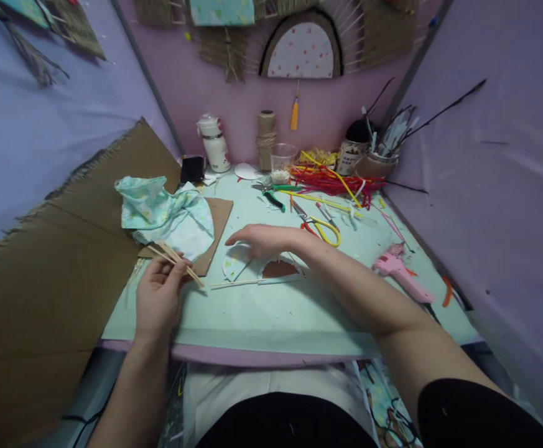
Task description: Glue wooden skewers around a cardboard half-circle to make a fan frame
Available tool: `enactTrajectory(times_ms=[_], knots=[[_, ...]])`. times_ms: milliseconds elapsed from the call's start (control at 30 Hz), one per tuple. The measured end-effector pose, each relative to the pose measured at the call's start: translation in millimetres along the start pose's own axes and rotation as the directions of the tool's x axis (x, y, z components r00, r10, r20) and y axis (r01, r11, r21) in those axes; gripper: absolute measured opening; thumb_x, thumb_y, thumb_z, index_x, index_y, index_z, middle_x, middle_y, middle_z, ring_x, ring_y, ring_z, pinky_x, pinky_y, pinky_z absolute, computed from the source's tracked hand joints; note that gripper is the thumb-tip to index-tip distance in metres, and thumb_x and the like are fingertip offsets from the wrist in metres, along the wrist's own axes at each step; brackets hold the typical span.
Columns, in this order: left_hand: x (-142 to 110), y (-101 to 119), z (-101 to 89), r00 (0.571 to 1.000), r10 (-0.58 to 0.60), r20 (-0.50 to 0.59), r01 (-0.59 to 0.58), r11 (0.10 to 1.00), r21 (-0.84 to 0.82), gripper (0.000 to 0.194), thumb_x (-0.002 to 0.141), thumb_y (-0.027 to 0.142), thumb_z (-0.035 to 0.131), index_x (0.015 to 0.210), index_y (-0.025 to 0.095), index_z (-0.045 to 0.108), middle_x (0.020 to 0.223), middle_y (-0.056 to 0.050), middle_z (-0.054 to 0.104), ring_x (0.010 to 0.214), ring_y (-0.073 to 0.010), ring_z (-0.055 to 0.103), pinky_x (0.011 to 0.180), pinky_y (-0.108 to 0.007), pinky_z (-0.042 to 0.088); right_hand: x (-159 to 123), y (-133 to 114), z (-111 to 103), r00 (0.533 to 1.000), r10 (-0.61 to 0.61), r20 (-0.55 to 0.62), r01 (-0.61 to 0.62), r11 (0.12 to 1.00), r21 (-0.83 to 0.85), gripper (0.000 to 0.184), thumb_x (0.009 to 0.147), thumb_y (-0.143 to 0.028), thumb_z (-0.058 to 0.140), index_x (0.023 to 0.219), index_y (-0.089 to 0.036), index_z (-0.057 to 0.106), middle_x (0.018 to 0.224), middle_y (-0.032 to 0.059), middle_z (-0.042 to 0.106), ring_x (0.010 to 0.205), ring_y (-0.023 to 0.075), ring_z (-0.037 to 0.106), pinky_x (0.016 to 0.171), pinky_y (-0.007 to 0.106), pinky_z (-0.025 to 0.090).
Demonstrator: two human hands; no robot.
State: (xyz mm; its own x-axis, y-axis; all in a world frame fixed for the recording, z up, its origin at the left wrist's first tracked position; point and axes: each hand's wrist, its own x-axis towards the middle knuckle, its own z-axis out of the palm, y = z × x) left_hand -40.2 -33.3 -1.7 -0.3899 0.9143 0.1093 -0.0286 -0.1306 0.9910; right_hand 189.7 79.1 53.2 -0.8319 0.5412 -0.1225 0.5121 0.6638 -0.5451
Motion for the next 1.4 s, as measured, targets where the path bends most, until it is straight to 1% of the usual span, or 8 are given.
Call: enactTrajectory(times_ms=[433,667,967,1067,1167,1233,1300,1400], knots=[[20.4,24.1,38.2,0.927,-0.219,0.304,0.205,0.976,0.076,0.045,0.064,0.049,0.082,0.090,0.018,0.064,0.077,-0.001,0.065,0.069,-0.0130,0.062,0.057,-0.020,0.049,-1.1,8.8,13.5,0.999,-0.029,-0.043,0.028,1.000,-0.013,0.057,0.079,-0.002,0.061,0.133,-0.019,0.059,0.129,0.0097,0.064,0.122,0.0252,0.052,0.102,0.039,0.042],[26.7,16.2,41.7,0.990,-0.085,0.116,0.091,0.995,-0.049,0.038,0.065,0.042,0.080,0.089,0.018,0.063,0.079,-0.001,0.067,0.072,-0.0126,0.064,0.058,-0.019,0.050,-2.0,-7.8,21.0,0.990,-0.128,-0.065,0.123,0.990,-0.068,0.014,0.085,-0.015,0.065,0.095,-0.018,0.074,0.099,0.0076,0.069,0.099,0.0220,0.055,0.091,0.036,0.040],[29.4,6.3,36.0,0.999,-0.027,0.022,0.030,0.992,-0.124,0.038,0.067,0.040,0.080,0.093,0.017,0.063,0.082,-0.002,0.067,0.070,-0.0111,0.062,0.058,-0.019,0.050,2.9,-24.9,41.7,0.985,-0.163,-0.054,0.152,0.974,-0.167,0.013,0.088,-0.015,0.057,0.082,-0.018,0.069,0.089,0.0057,0.067,0.092,0.0198,0.053,0.085,0.034,0.032],[29.9,5.0,33.4,1.000,-0.008,0.005,0.009,0.988,-0.155,0.037,0.068,0.039,0.081,0.092,0.018,0.063,0.082,-0.001,0.066,0.071,-0.0109,0.061,0.059,-0.018,0.049,4.5,-17.4,32.9,0.960,-0.197,-0.198,0.162,0.971,-0.178,0.013,0.088,-0.017,0.055,0.080,-0.017,0.065,0.085,0.0053,0.066,0.085,0.0183,0.054,0.082,0.032,0.034],[31.1,3.4,30.6,1.000,0.006,-0.021,-0.010,0.984,-0.176,0.035,0.070,0.038,0.079,0.093,0.018,0.062,0.083,-0.001,0.064,0.072,-0.0104,0.060,0.058,-0.017,0.047,-5.0,8.3,0.9,0.789,-0.103,-0.606,0.010,0.988,-0.155,0.011,0.087,-0.020,0.052,0.082,-0.018,0.062,0.083,0.0055,0.064,0.078,0.0175,0.054,0.078,0.031,0.038],[32.2,2.1,29.4,0.999,0.009,-0.035,-0.016,0.981,-0.193,0.035,0.070,0.039,0.079,0.093,0.019,0.062,0.083,0.000,0.063,0.071,-0.0102,0.059,0.057,-0.017,0.047,-21.0,33.6,-26.0,0.505,0.070,-0.860,-0.251,0.966,-0.069,0.015,0.089,-0.025,0.051,0.081,-0.018,0.062,0.083,0.0069,0.063,0.079,0.0198,0.054,0.078,0.033,0.041],[33.6,0.9,29.0,0.999,0.013,-0.052,-0.024,0.977,-0.212,0.036,0.070,0.039,0.078,0.094,0.019,0.061,0.083,0.000,0.062,0.070,-0.0100,0.058,0.057,-0.017,0.047,-41.4,59.2,-47.4,0.262,0.269,-0.927,-0.523,0.846,0.098,0.020,0.090,-0.029,0.051,0.080,-0.017,0.064,0.086,0.0106,0.063,0.084,0.0242,0.057,0.080,0.039,0.043],[36.8,-1.2,28.8,0.995,0.034,-0.093,-0.054,0.971,-0.231,0.034,0.071,0.038,0.077,0.094,0.019,0.059,0.082,0.000,0.060,0.069,-0.0100,0.057,0.058,-0.018,0.047,-64.0,84.4,-57.6,0.118,0.430,-0.895,-0.728,0.650,0.216,0.030,0.083,-0.022,0.058,0.111,-0.018,0.068,0.127,0.0193,0.056,0.114,0.0360,0.053,0.090,0.050,0.042]])
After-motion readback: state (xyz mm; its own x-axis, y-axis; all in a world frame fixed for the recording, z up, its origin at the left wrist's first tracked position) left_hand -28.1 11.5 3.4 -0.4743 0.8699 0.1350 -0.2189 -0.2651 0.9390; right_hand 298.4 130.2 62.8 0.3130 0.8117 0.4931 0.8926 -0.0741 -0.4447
